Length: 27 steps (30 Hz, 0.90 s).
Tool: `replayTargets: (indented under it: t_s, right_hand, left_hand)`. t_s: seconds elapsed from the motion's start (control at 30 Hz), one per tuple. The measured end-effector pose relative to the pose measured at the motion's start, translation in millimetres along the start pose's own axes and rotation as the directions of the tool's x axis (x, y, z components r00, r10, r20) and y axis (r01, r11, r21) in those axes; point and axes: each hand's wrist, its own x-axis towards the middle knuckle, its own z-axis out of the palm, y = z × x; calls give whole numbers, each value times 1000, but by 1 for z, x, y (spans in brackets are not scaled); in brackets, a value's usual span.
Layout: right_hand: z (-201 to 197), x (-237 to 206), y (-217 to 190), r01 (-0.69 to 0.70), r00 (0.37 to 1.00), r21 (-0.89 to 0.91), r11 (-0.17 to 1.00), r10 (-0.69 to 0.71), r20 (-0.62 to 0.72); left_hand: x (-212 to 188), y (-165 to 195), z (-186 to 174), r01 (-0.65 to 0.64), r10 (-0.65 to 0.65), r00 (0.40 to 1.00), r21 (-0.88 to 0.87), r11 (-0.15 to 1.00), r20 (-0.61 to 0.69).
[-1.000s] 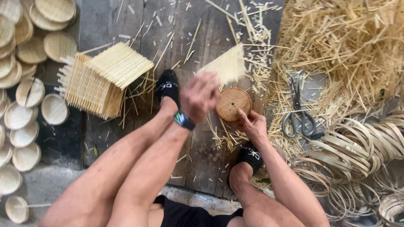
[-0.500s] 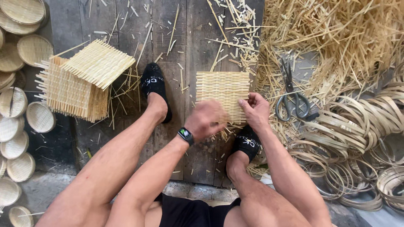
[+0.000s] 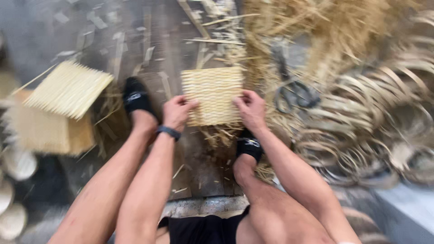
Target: The person sits on the floor assembling woven bamboo panels into round basket bases. They fit a woven square over a round wooden form, bend and attach thin bamboo rings around the rim, trim excess bamboo strips with scissors, and set finished pieces aside with completed baskets.
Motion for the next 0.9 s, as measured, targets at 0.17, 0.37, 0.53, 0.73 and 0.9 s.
replayTargets:
  t_s: [0.17, 0.37, 0.53, 0.73, 0.9]
  right_hand:
    - [-81, -23, -6, 192, 950, 211, 958, -128, -285]
    - [-338, -67, 18, -41, 515, -659, 751, -549, -658]
    - [-437, -98, 26, -236, 789, -922, 308, -493, -367]
    - [-371, -52, -19, 13, 861, -670, 743, -349, -369]
    - [-332, -9, -71, 112, 877, -765, 634, -425, -223]
  left_hand:
    - [-17, 3, 3, 74, -75, 997, -79, 994, -6]
    - [-32, 20, -22, 6, -28, 987, -135, 991, -161]
    - [-34, 35, -51, -65, 26, 964, -142, 988, -264]
    - [-40, 46, -44, -168, 128, 911, -69, 983, -392]
    - [-48, 65, -36, -218, 175, 913, -77, 973, -369]
